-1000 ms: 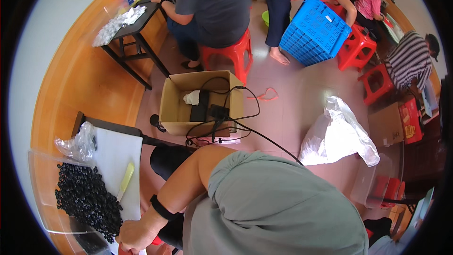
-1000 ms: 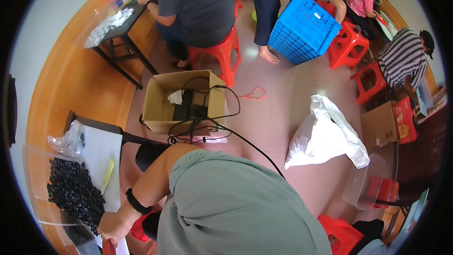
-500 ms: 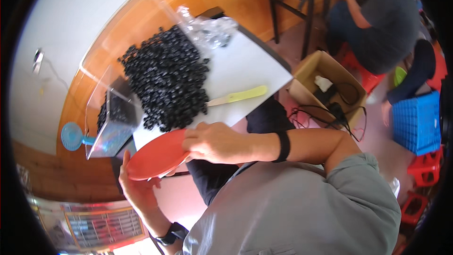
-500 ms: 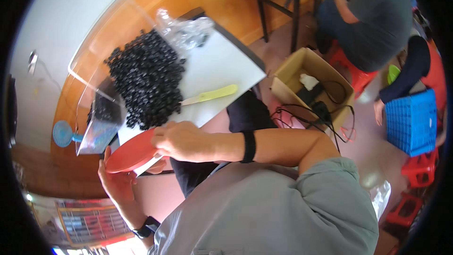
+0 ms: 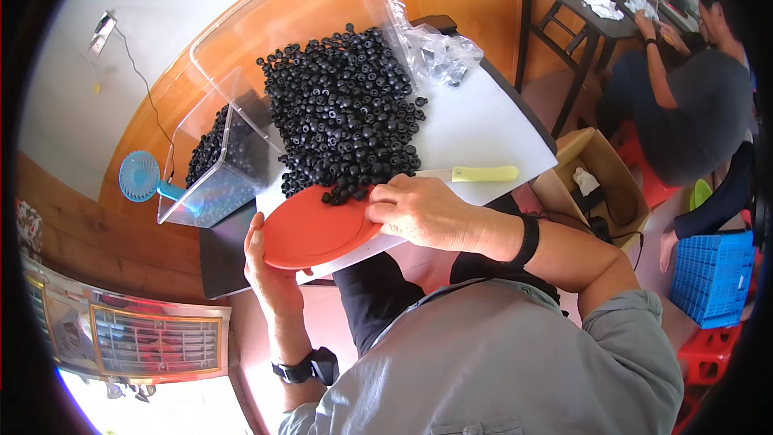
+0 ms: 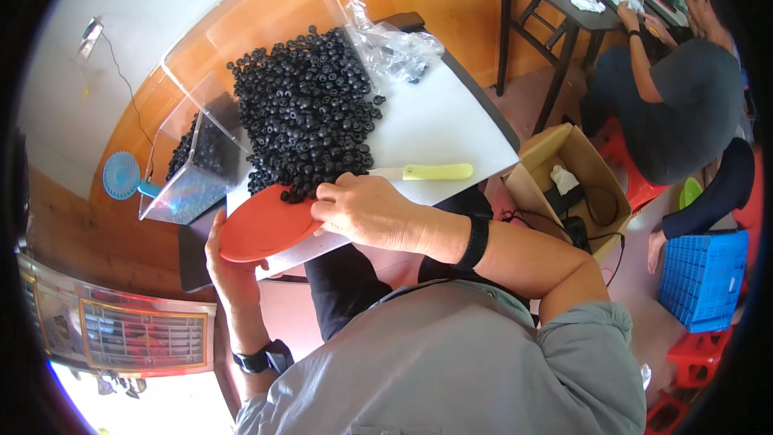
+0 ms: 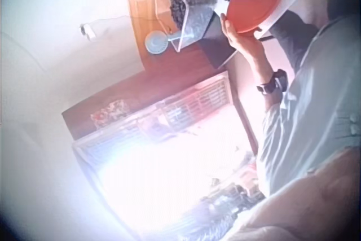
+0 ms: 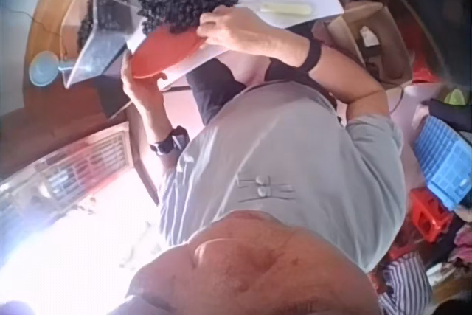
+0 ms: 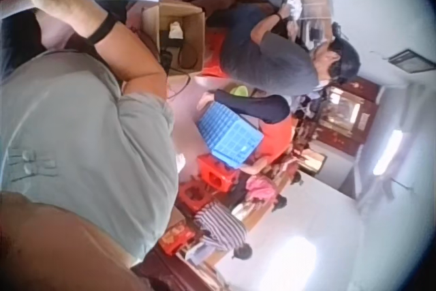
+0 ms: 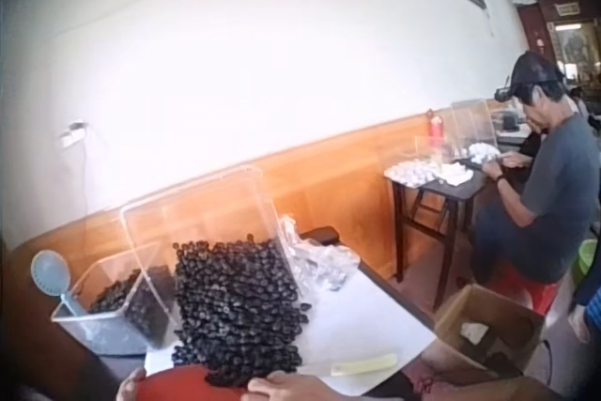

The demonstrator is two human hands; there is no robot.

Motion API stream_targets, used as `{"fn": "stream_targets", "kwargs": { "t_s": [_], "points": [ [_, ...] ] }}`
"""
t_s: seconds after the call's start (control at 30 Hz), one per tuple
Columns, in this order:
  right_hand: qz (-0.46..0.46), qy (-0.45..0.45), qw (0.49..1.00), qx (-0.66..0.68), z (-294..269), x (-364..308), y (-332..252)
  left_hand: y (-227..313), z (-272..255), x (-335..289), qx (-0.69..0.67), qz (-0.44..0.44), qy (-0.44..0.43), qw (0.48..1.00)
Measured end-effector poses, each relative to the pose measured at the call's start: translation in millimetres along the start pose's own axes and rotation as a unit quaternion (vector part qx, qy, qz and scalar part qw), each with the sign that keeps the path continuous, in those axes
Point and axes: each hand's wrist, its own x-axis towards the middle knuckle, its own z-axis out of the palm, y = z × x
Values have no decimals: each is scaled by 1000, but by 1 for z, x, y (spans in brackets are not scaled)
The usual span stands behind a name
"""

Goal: The person uses a knife to trim small black plastic components, placing them into a red bowl before pouring more components from a large bin onto the table. They then refill the bin from a blue crate and resume trimming the components one by one.

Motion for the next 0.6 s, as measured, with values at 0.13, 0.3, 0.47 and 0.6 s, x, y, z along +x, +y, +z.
{"fn": "stream_targets", "kwargs": {
  "t_s": [0.13, 0.3, 0.47, 0.6],
  "points": [
    [19, -23, 999, -13, -2, 8, 7, -9, 2, 11, -57, -13, -34, 998],
    [6, -10, 998, -56, -2, 19, 16, -25, 5, 34, -118, -13, -30, 992],
    [57, -17, 998, -12, -4, 26, 30, -36, 16, 46, -144, 8, 1, 990],
    [57, -32, 998, -17, -9, 26, 31, -40, 24, 47, -165, 44, 17, 985]
  ]
}}
